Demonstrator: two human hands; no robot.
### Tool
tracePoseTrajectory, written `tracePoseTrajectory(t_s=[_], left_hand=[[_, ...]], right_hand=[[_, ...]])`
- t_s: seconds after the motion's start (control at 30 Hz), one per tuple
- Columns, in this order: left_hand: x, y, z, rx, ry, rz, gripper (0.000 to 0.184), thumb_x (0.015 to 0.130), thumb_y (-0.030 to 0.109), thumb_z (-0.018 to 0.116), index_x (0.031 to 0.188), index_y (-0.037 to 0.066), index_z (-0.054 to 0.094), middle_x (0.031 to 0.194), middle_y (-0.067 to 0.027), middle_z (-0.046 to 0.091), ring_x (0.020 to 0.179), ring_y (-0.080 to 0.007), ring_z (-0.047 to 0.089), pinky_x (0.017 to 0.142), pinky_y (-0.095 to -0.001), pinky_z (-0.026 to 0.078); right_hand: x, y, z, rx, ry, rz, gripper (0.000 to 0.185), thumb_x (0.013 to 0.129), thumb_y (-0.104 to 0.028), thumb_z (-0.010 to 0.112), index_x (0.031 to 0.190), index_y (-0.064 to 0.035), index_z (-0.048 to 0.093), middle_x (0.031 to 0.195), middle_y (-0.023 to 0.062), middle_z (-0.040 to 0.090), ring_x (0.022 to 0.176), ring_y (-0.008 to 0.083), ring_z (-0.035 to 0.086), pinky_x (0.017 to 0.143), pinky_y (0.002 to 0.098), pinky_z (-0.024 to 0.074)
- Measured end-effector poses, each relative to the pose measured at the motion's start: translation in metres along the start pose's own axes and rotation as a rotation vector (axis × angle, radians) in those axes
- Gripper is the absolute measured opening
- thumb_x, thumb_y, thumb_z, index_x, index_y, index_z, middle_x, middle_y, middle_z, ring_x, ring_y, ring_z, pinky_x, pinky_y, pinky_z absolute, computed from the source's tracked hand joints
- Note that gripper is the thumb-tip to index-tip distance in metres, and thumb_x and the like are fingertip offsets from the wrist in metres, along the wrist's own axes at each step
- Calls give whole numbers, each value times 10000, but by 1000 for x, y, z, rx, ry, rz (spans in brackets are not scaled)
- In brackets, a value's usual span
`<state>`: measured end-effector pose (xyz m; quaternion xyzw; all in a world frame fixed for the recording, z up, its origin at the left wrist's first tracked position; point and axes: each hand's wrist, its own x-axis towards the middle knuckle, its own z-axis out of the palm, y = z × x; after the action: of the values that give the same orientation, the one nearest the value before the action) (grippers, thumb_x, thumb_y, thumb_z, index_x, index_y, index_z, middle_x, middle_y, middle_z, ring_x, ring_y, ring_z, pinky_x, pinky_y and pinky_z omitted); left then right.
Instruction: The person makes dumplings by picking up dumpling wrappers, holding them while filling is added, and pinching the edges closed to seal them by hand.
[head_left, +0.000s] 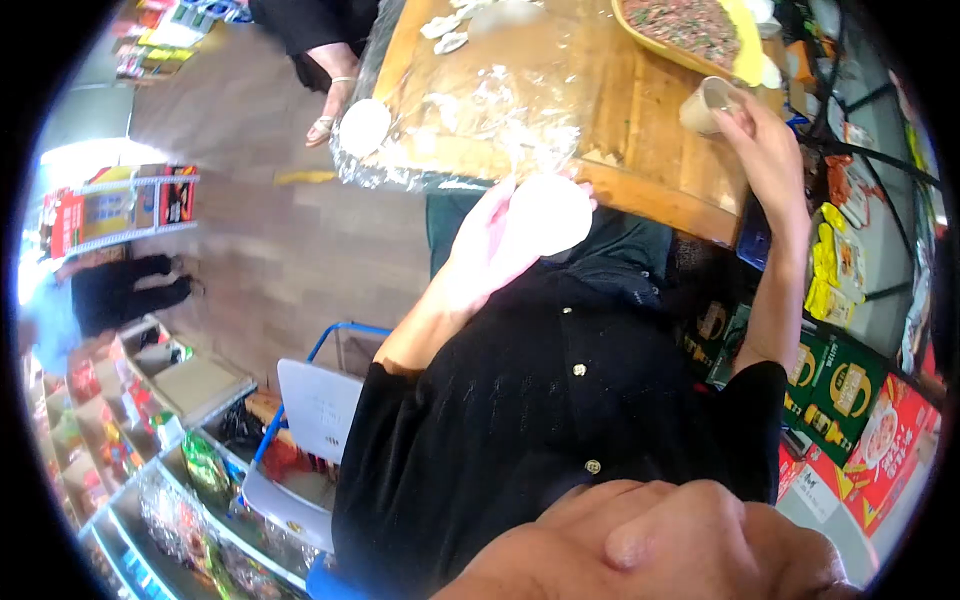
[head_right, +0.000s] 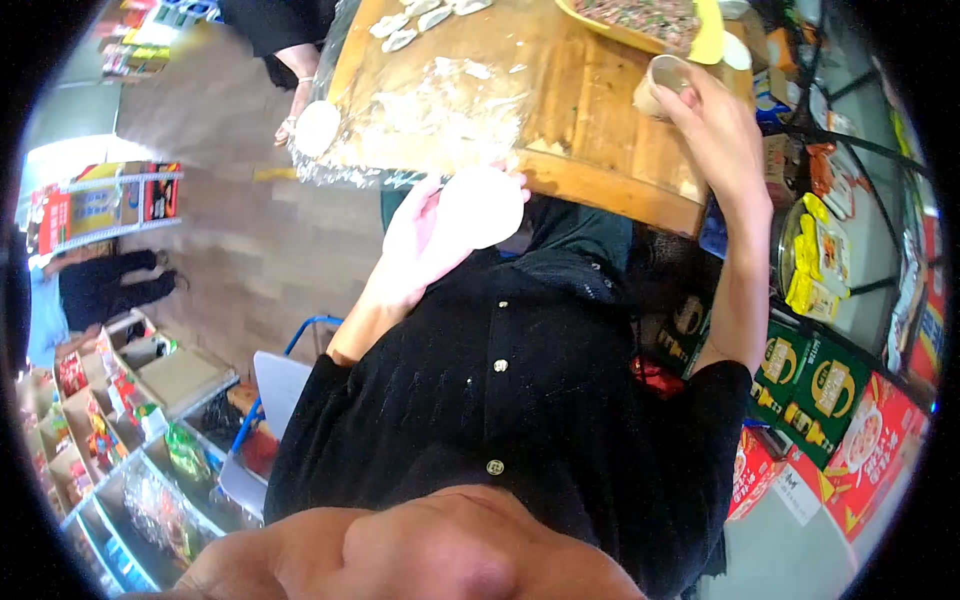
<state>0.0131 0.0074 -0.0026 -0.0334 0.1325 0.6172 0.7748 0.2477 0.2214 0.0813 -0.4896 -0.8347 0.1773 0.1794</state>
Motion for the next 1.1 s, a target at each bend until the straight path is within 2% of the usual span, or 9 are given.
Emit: tracePoseTrajectory(t_s=[0.03, 0.07, 0.17, 0.23, 0.27, 0.33, 0.63, 0.87, 1.1], left_hand=[[1, -1, -3, 5, 0, 3, 697, 939, 343, 447, 1439, -103, 253, 1474, -297, 319, 1366, -409, 342, 1172, -442, 230], [1, -1, -2, 12, -23, -12, 697, 939, 343, 447, 1439, -103, 253, 1474, -297, 319, 1366, -409, 342, 1172, -442, 230], [-1, -1, -1, -9, -10, -23, 575, 947, 267, 420, 1417, -54, 345, 1456, -241, 392, 1347, -367, 391, 1155, -434, 270], [-3, -3, -1, -11, -27, -34, 580, 944, 260, 422, 1423, -55, 336, 1456, -242, 391, 1347, -366, 390, 1154, -432, 270], [-4, -4, -2, -21, -34, -44, 586, 941, 253, 423, 1430, -56, 327, 1456, -243, 391, 1348, -366, 390, 1154, -431, 270], [-5, -4, -2, -12, -46, -38, 583, 938, 235, 423, 1432, -57, 321, 1455, -242, 393, 1347, -368, 389, 1153, -431, 274], [-5, -3, -11, 65, 27, -29, 565, 926, 211, 412, 1407, -80, 353, 1449, -236, 405, 1353, -329, 395, 1154, -408, 282], [2, -6, -5, 159, -23, -39, 594, 861, 249, 533, 1344, -78, 417, 1384, -220, 483, 1289, -315, 473, 1112, -409, 350], [2, -5, 1, 65, 30, -72, 539, 870, 163, 539, 1327, -93, 411, 1376, -236, 484, 1279, -324, 484, 1108, -411, 365]], right_hand=[[9, 2, -1, -25, 137, -41, 457, 870, -401, 632, 1173, -59, 620, 867, 156, 670, 820, 240, 667, 733, 334, 498], [16, -2, -6, 55, 32, 57, 563, 845, -443, 664, 1270, -83, 579, 1016, 177, 672, 936, 259, 673, 815, 347, 505], [42, 0, 13, 19, 166, -6, 517, 856, -400, 672, 1259, -86, 588, 1051, 156, 656, 973, 257, 650, 833, 345, 496], [59, 4, 23, 185, 213, -320, 416, 881, -333, 663, 1205, -76, 616, 1049, 127, 638, 979, 255, 628, 845, 341, 480], [66, 5, 25, 185, 222, -325, 416, 881, -333, 663, 1205, -76, 616, 1049, 127, 638, 979, 255, 628, 845, 341, 480], [81, 9, 30, 216, 78, -385, 290, 907, -266, 635, 1118, -67, 650, 1010, 90, 634, 970, 240, 611, 833, 325, 467], [83, -5, -7, 425, 117, -175, 287, 954, -262, 580, 1130, -47, 651, 987, 18, 661, 886, 106, 615, 755, 240, 481], [86, -5, -5, 522, 77, -30, 340, 952, -235, 590, 1230, -41, 600, 1066, 22, 639, 885, 86, 598, 749, 224, 479], [88, 5, 3, 625, 73, -135, 348, 965, -201, 573, 1239, 13, 574, 1139, 68, 630, 993, 119, 607, 844, 248, 492]])
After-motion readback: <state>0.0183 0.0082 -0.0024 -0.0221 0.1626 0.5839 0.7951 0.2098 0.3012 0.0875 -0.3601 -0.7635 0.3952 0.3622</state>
